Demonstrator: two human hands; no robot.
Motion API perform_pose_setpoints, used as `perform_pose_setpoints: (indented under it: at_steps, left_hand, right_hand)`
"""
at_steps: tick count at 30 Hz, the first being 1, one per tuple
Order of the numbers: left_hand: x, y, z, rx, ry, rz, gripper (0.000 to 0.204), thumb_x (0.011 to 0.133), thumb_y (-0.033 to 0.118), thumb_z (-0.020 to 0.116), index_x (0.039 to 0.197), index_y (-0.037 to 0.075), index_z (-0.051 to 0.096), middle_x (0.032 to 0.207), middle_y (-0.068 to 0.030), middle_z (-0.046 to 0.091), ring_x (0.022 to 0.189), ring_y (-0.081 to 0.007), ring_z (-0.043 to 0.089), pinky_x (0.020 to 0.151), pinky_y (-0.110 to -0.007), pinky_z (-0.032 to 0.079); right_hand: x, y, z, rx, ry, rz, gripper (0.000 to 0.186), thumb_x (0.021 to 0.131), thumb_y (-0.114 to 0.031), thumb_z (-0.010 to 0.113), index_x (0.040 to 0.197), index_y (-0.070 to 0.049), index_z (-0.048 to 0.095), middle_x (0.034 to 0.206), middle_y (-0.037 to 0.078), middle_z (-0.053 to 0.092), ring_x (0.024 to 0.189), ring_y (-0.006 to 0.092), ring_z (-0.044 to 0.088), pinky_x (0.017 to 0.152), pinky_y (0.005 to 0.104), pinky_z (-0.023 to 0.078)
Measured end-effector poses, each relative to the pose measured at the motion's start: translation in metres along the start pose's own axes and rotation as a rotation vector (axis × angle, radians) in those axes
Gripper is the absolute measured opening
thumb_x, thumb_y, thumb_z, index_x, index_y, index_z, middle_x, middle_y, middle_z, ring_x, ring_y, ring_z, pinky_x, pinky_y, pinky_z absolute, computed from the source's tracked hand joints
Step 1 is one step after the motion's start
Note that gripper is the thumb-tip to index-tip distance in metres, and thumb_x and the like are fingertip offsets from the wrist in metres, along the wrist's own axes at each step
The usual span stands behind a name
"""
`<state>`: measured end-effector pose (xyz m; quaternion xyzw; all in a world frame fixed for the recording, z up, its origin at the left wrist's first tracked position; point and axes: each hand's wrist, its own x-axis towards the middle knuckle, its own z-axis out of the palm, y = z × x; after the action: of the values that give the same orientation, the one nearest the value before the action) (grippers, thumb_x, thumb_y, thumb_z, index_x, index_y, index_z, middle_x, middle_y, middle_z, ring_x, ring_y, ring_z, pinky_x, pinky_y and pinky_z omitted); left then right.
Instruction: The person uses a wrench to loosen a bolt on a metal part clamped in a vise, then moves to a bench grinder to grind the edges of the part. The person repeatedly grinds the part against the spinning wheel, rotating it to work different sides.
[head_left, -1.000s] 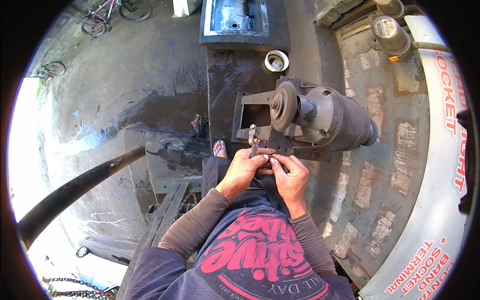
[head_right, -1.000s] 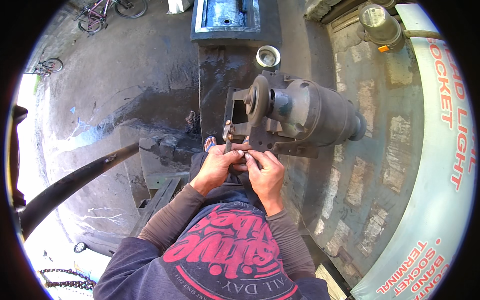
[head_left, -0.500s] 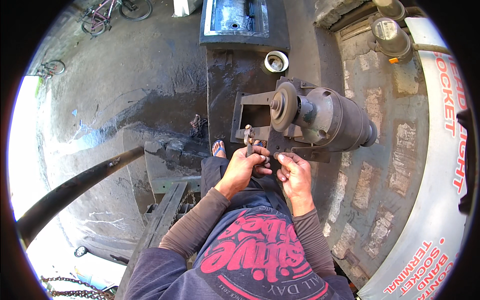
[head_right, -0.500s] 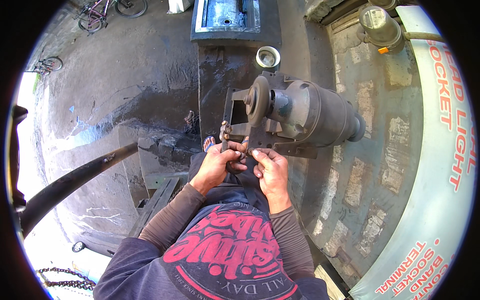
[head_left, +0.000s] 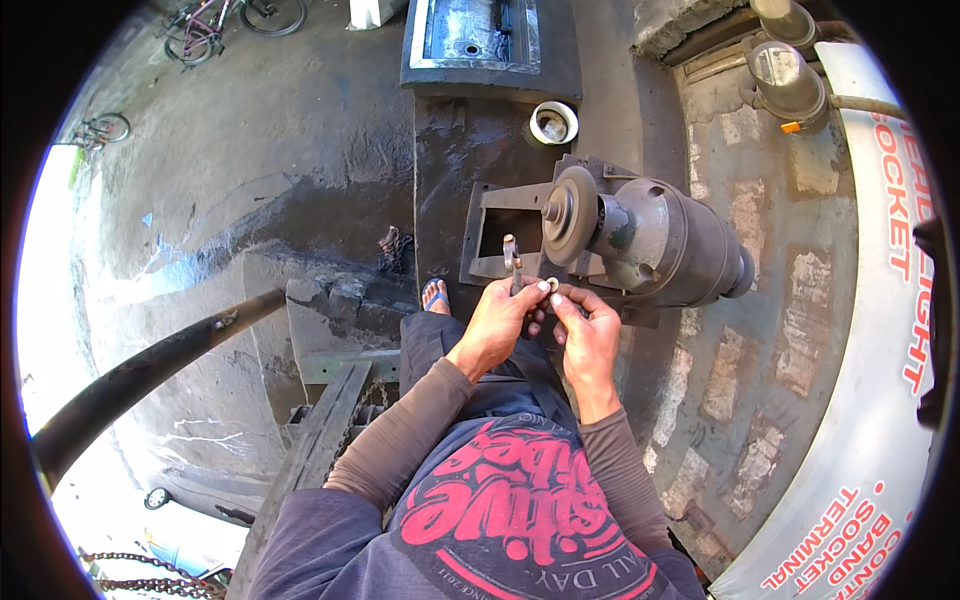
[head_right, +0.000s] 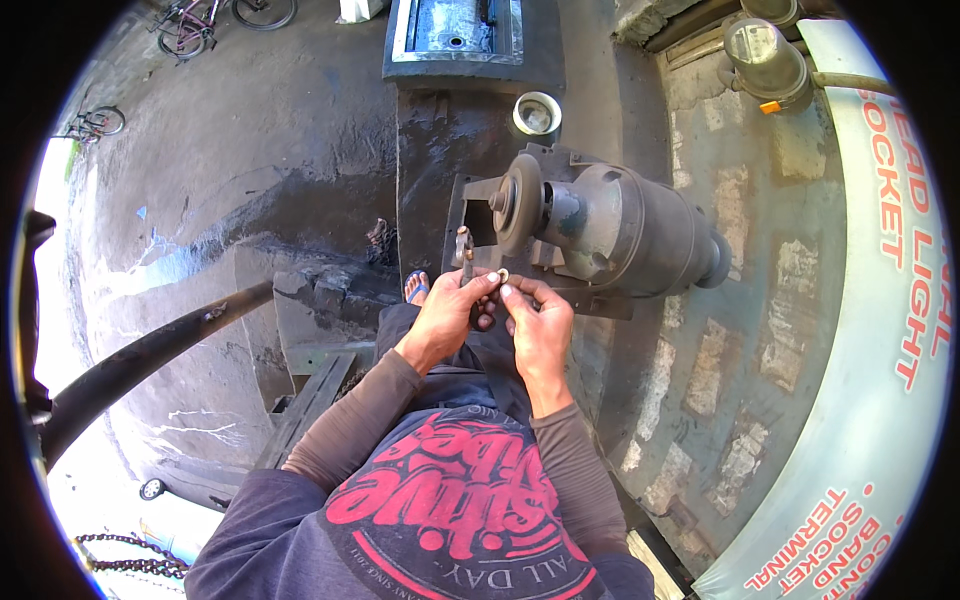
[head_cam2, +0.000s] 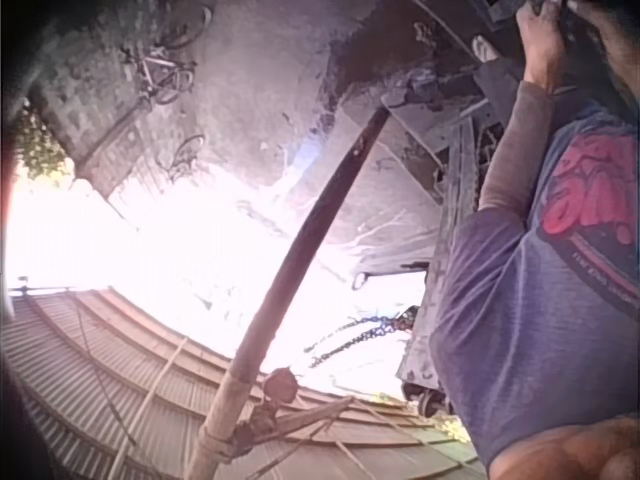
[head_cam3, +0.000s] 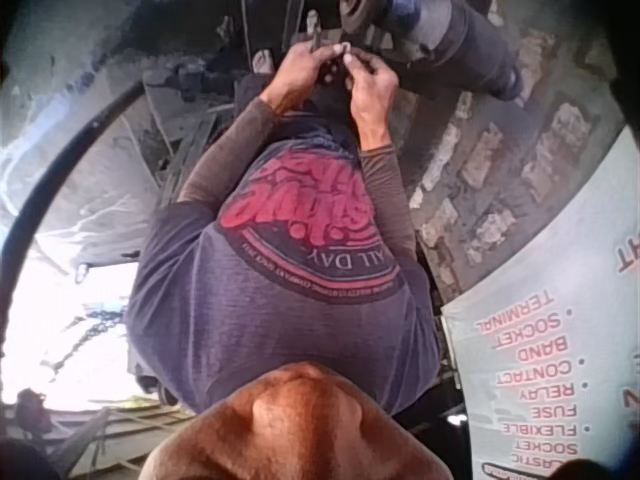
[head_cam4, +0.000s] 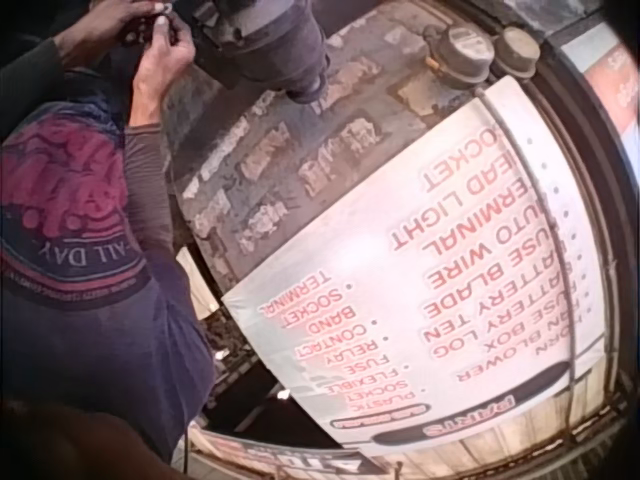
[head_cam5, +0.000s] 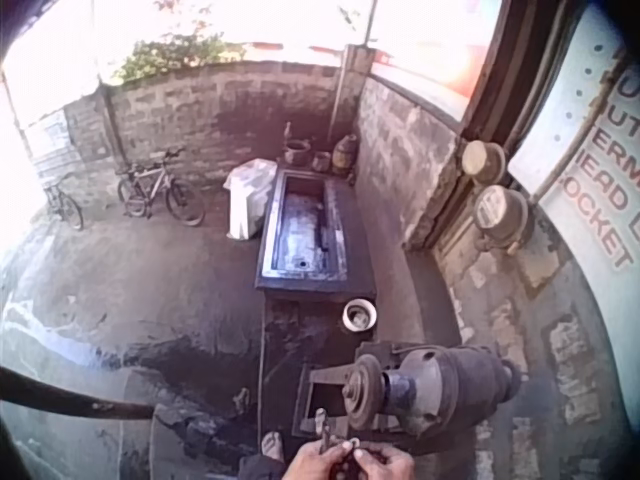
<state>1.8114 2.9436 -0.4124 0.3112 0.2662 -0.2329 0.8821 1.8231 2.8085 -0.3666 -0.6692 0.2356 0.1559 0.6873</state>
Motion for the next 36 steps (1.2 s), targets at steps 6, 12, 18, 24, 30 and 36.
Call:
perform_pose_setpoints:
  at_steps: [6,12,18,24,30,36]
  left_hand:
    - [0.019,-0.001,0.003,-0.126,0.003,0.043,0.017,0.102,0.019,0.065,0.095,0.004,0.066,0.075,0.0013,0.056,0.063,-0.0076,0.048,0.052,-0.024,0.040]
    - [0.022,-0.001,0.006,-0.192,-0.011,0.051,0.015,0.103,0.017,0.064,0.097,0.004,0.066,0.077,0.0008,0.057,0.064,-0.0076,0.049,0.052,-0.023,0.040]
    - [0.021,0.004,0.005,-0.143,-0.082,0.032,0.015,0.101,0.019,0.066,0.094,0.005,0.065,0.076,0.0012,0.056,0.064,-0.0070,0.049,0.051,-0.023,0.037]
    - [0.016,0.014,-0.018,0.115,-0.151,-0.022,0.018,0.100,0.023,0.068,0.093,0.007,0.064,0.077,0.0026,0.053,0.062,-0.0068,0.046,0.051,-0.023,0.034]
    - [0.015,0.000,-0.006,-0.194,-0.054,0.004,0.016,0.101,0.019,0.066,0.098,0.003,0.067,0.078,0.0010,0.055,0.065,-0.0083,0.050,0.052,-0.024,0.038]
    - [0.021,-0.001,0.000,-0.330,-0.069,-0.034,0.017,0.103,0.016,0.062,0.102,-0.001,0.067,0.080,-0.0017,0.057,0.069,-0.0121,0.057,0.053,-0.023,0.038]
  right_hand:
    - [0.023,-0.005,0.011,0.062,0.058,0.010,0.012,0.092,-0.002,0.074,0.101,0.006,0.072,0.081,0.005,0.069,0.055,0.0052,0.051,0.047,0.0214,0.038]
    - [0.021,-0.008,0.017,0.053,0.108,-0.027,0.011,0.091,-0.001,0.074,0.099,0.007,0.071,0.079,0.005,0.068,0.054,0.0057,0.051,0.047,0.0213,0.038]
    - [0.018,-0.009,0.009,0.133,0.041,-0.034,0.009,0.093,-0.002,0.072,0.097,0.006,0.071,0.083,0.005,0.068,0.056,0.0054,0.051,0.047,0.0220,0.039]
    - [0.018,-0.009,-0.009,0.248,-0.101,0.161,0.009,0.095,-0.004,0.070,0.096,0.004,0.068,0.085,0.004,0.066,0.057,0.0064,0.050,0.049,0.0233,0.041]
    - [0.024,0.002,0.009,0.196,0.048,0.032,0.011,0.095,-0.004,0.070,0.099,0.006,0.068,0.086,0.006,0.067,0.059,0.0085,0.052,0.050,0.0240,0.041]
    - [0.026,0.002,0.018,0.223,0.076,-0.031,0.015,0.095,-0.003,0.070,0.103,0.010,0.067,0.085,0.007,0.068,0.057,0.0084,0.051,0.051,0.0241,0.042]
